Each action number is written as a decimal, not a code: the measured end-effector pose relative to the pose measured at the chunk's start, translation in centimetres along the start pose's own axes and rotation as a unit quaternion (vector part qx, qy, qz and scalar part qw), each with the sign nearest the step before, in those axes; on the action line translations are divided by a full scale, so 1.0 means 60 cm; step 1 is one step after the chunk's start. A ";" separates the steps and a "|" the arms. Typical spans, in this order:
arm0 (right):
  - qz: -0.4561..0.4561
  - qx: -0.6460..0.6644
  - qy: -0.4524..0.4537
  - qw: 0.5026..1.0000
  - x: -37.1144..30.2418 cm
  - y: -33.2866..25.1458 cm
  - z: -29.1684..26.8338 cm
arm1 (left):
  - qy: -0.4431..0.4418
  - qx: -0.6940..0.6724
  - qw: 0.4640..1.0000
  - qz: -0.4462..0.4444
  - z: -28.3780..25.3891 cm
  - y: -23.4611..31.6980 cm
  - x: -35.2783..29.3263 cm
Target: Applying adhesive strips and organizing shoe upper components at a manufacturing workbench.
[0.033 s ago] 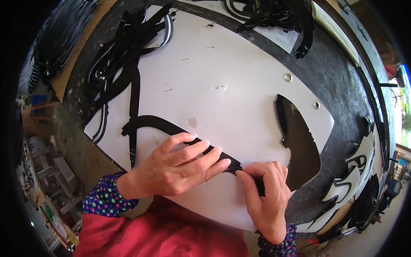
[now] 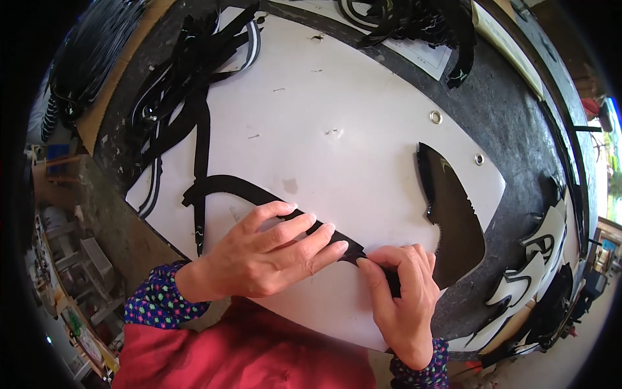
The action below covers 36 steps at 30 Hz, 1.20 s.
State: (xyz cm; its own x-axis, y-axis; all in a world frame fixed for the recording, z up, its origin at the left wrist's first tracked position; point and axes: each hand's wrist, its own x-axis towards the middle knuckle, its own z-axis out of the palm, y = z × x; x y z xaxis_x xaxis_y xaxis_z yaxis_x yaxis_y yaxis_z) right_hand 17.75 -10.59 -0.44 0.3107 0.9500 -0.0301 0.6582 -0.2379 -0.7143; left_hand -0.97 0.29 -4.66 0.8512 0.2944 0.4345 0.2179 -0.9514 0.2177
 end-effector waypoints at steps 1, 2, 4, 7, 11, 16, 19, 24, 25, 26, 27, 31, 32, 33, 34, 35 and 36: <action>0.002 -0.007 -0.003 1.000 0.002 -0.001 0.000 | 0.000 0.000 1.000 -0.004 0.001 0.000 -0.001; 0.003 -0.012 -0.005 1.000 0.003 -0.002 0.001 | 0.000 0.001 1.000 -0.008 0.001 0.000 -0.002; 0.003 -0.029 -0.003 1.000 0.004 -0.003 0.004 | -0.004 -0.008 1.000 -0.010 0.001 -0.001 -0.002; 0.008 -0.047 -0.001 0.999 0.003 -0.007 0.005 | -0.010 -0.017 1.000 -0.013 -0.002 -0.001 -0.003; 0.046 -0.057 -0.008 0.997 -0.001 -0.009 -0.004 | -0.012 -0.011 1.000 -0.008 -0.001 -0.002 -0.002; 0.153 0.049 -0.024 0.987 0.003 -0.019 -0.023 | -0.025 -0.006 1.000 -0.011 -0.005 -0.001 -0.002; 0.177 0.106 -0.014 0.978 0.008 -0.023 -0.015 | -0.025 -0.004 1.000 -0.008 -0.005 -0.002 -0.001; 0.127 0.042 -0.010 0.991 0.008 -0.012 -0.005 | -0.020 -0.013 1.000 -0.011 -0.004 -0.002 -0.001; 0.127 0.042 -0.011 0.991 0.008 -0.012 -0.005 | -0.018 -0.014 1.000 -0.012 -0.003 -0.002 -0.001; 0.131 0.041 -0.007 0.991 0.008 -0.012 -0.004 | -0.015 -0.015 1.000 -0.013 -0.003 -0.002 -0.001; 0.134 0.040 -0.004 0.990 0.007 -0.013 -0.004 | -0.015 -0.015 1.000 -0.014 -0.003 -0.002 -0.001; 0.132 0.045 0.002 0.990 0.005 -0.011 -0.001 | -0.006 -0.023 1.000 -0.016 -0.001 -0.002 -0.003; 0.131 0.052 0.009 0.990 0.004 -0.010 -0.001 | -0.002 -0.026 1.000 -0.017 -0.001 -0.002 -0.003; 0.129 0.059 0.015 0.990 0.002 -0.010 -0.001 | -0.002 -0.026 1.000 -0.017 -0.002 -0.002 -0.003; 0.129 0.059 0.015 0.990 0.000 -0.008 -0.002 | -0.001 -0.042 0.999 -0.024 -0.003 -0.002 -0.003; 0.130 0.087 0.025 0.987 -0.004 -0.006 -0.003 | 0.000 -0.059 0.998 -0.030 -0.003 -0.001 -0.002; 0.131 0.115 0.035 0.984 -0.008 -0.004 -0.003 | 0.000 -0.059 0.998 -0.029 -0.005 -0.002 -0.002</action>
State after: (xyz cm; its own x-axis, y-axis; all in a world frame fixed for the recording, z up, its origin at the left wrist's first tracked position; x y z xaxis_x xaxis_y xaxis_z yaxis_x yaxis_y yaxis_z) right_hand 17.59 -11.03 -0.14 0.5001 0.8445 -0.1914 0.3789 -0.4122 -0.8285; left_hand -1.22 0.37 -4.48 0.8387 0.3489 0.4182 0.2094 -0.9154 0.3439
